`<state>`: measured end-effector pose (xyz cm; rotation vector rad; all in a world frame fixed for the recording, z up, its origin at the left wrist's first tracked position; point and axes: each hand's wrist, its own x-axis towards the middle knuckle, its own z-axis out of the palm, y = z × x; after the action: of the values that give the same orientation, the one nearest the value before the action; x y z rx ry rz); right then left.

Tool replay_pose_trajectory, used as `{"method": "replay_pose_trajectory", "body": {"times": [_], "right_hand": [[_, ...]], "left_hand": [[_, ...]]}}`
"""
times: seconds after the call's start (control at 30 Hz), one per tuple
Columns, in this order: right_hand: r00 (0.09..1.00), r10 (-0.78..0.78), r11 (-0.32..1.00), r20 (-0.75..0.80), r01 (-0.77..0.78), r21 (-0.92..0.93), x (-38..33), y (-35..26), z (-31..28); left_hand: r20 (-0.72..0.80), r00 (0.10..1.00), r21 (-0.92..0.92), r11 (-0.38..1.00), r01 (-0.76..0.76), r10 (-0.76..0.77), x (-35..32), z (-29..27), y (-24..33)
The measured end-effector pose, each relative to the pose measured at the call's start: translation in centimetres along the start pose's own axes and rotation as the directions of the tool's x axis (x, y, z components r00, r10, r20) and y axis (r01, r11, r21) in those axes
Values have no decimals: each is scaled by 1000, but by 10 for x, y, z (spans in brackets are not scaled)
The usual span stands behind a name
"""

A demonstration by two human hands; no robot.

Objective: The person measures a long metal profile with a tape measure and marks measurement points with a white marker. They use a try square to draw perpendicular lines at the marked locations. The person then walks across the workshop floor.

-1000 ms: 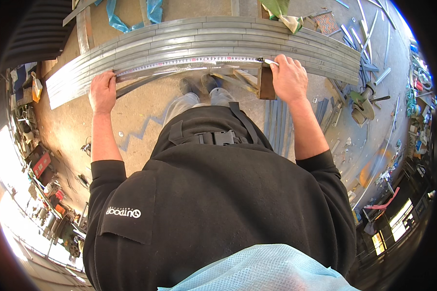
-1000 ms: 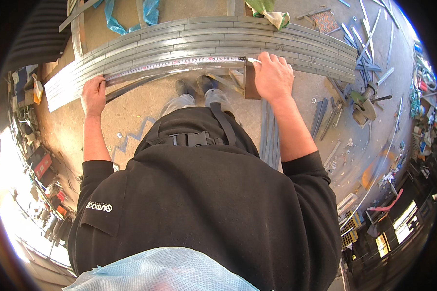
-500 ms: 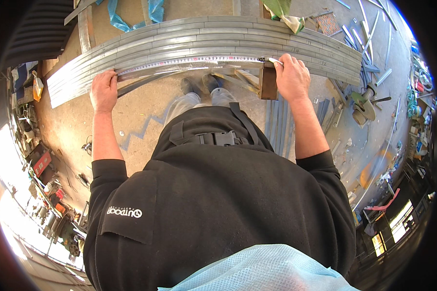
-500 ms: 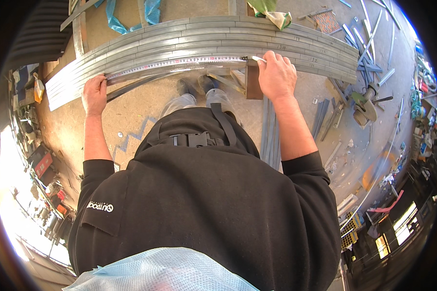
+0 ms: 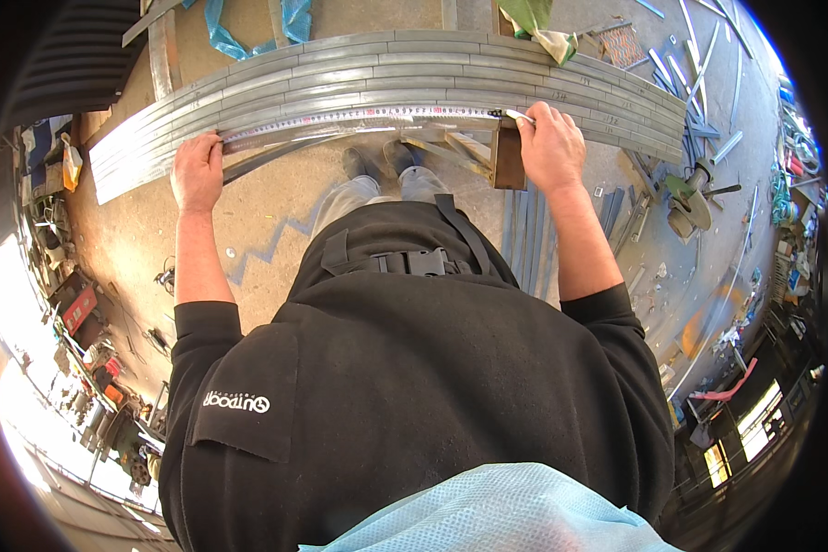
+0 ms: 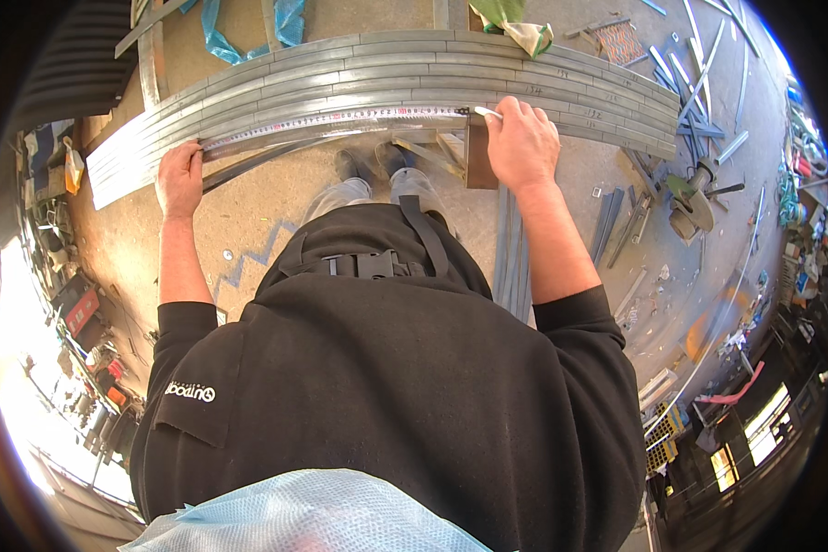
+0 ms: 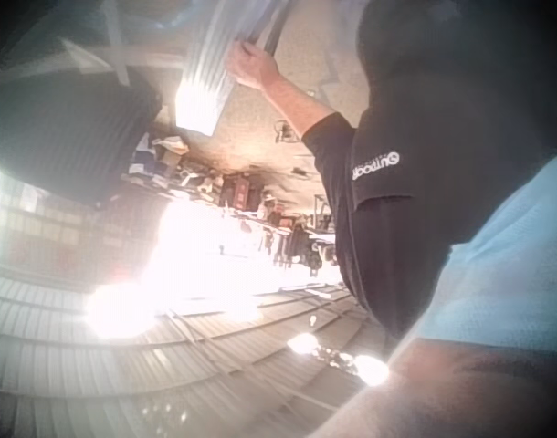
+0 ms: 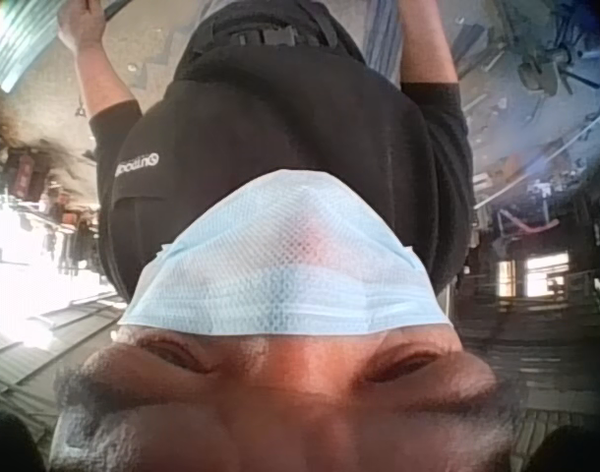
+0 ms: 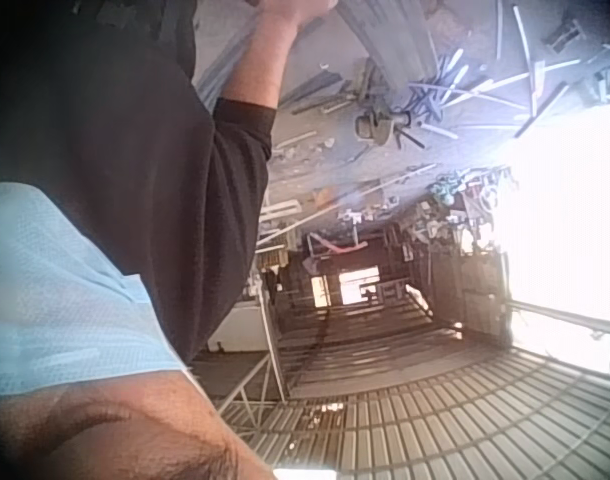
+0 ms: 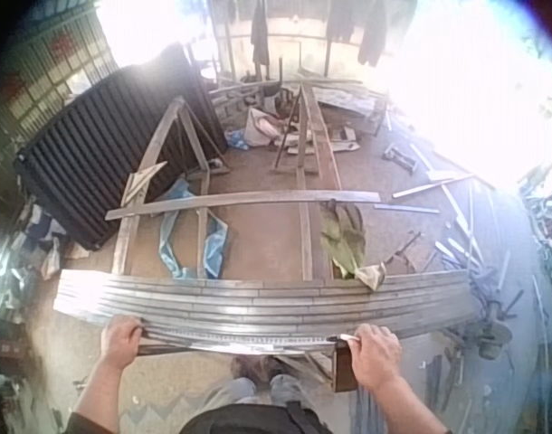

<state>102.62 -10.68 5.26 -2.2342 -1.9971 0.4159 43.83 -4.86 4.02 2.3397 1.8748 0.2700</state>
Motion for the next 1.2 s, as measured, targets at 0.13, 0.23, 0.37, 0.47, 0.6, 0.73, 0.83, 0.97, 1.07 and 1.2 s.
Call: {"method": "replay_pose_trajectory", "body": {"times": [0.13, 0.23, 0.37, 0.47, 0.6, 0.73, 0.83, 0.97, 1.07, 1.2], "right_hand": [[1000, 15, 1000, 10, -15, 9, 0, 0, 1], [1000, -22, 999, 17, 22, 33, 0, 0, 3], [998, 55, 999, -22, -55, 0, -1, 0, 2], [999, -32, 998, 15, 31, 50, -1, -1, 2], [1000, 10, 1000, -4, -10, 13, 0, -1, 2], [1000, -2, 1000, -1, 2, 31, 0, 0, 3], [1000, 1, 1000, -11, -1, 29, 0, 1, 2], [999, -37, 999, -24, 37, 26, 1, 2, 2], [1000, -25, 999, 19, 24, 24, 2, 2, 2], [997, 62, 998, -38, -62, 2, 0, 1, 2]], "left_hand": [[-15, 1000, -13, 1000, -17, 17, 1, -1, 1], [-3, 1000, -25, 1000, 0, 0, 1, -1, 1], [-5, 1000, -13, 1000, -7, 7, 1, -2, 2], [-7, 1000, -14, 1000, -11, 11, 1, -2, 2], [-9, 1000, -11, 1000, -16, 16, 2, -2, 1], [-14, 1000, -24, 999, -24, 23, 2, -2, 0], [-21, 999, -14, 1000, -28, 27, 2, -1, 1], [-18, 1000, -15, 1000, -23, 23, 1, -2, 2], [-13, 1000, -18, 999, -26, 25, 2, -3, 2], [-18, 999, -17, 999, -30, 29, 2, -3, 2]]}}
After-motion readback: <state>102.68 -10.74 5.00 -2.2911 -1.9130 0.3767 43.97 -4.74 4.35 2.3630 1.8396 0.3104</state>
